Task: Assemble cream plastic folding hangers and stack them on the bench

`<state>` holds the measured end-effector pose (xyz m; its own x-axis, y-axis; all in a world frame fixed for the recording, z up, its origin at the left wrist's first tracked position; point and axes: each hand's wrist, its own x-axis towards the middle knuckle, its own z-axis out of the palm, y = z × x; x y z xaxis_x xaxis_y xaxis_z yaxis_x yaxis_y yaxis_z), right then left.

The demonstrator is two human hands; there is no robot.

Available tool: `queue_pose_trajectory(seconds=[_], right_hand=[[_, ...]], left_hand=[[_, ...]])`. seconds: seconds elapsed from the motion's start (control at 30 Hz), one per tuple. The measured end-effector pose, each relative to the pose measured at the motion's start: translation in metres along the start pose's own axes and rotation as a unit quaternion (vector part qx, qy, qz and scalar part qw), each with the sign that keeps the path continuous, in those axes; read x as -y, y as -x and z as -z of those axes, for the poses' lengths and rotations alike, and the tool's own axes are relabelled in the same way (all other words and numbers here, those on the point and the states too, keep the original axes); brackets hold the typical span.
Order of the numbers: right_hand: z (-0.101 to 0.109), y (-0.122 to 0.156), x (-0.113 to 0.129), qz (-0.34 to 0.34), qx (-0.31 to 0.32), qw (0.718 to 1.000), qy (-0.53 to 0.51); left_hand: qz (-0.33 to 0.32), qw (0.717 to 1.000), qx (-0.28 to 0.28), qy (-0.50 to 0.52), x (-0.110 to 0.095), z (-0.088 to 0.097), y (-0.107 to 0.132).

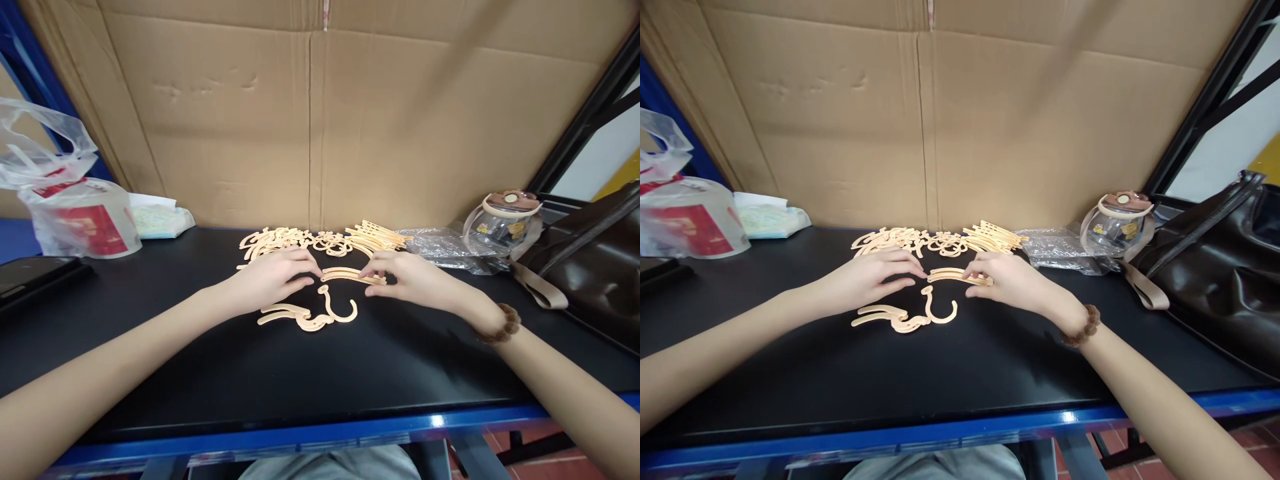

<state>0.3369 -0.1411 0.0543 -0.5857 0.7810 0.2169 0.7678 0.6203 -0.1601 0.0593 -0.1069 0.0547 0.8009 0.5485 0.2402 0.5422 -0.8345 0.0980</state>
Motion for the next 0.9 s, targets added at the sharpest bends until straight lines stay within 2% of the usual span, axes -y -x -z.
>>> queue_pose_trajectory(seconds=[0.1,0.27,0.4,0.53,0.6,0.67,0.77,0.83,0.9], right_hand=[[-0.005,0.001,0.013,0.081,0.042,0.994,-0.063],[-0.012,0.001,0.021,0.109,0.044,0.99,-0.083],[-0.012,0.0,0.026,0.09,-0.007,0.993,-0.078],[-0.01,-0.002,0.029,0.048,-0.119,0.987,-0.094],[-0.011,-0.004,0.029,-0.014,-0.194,0.972,-0.13],[-0.013,-0.006,0.03,-0.073,-0.219,0.953,-0.197],[-0.018,-0.011,0.032,-0.098,-0.132,0.926,-0.339],[-0.022,-0.014,0.031,-0.114,-0.089,0.896,-0.419],[-0.023,-0.016,0.024,-0.143,-0.101,0.867,-0.467]], left_hand=[[-0.011,1.0,0.012,-0.014,-0.001,-0.005,0.0],[-0.015,0.999,0.033,0.001,-0.003,-0.013,0.0],[0.047,0.993,0.029,0.1,-0.005,-0.017,-0.003],[0.078,0.979,0.014,0.189,-0.005,-0.018,-0.005],[0.09,0.976,-0.031,0.195,-0.007,-0.018,-0.006],[0.109,0.972,-0.094,0.188,-0.011,-0.017,-0.007],[0.117,0.967,-0.16,0.157,-0.023,-0.016,-0.014],[0.098,0.975,-0.159,0.124,-0.031,-0.017,-0.024],[0.072,0.983,-0.142,0.094,-0.038,-0.017,-0.035]])
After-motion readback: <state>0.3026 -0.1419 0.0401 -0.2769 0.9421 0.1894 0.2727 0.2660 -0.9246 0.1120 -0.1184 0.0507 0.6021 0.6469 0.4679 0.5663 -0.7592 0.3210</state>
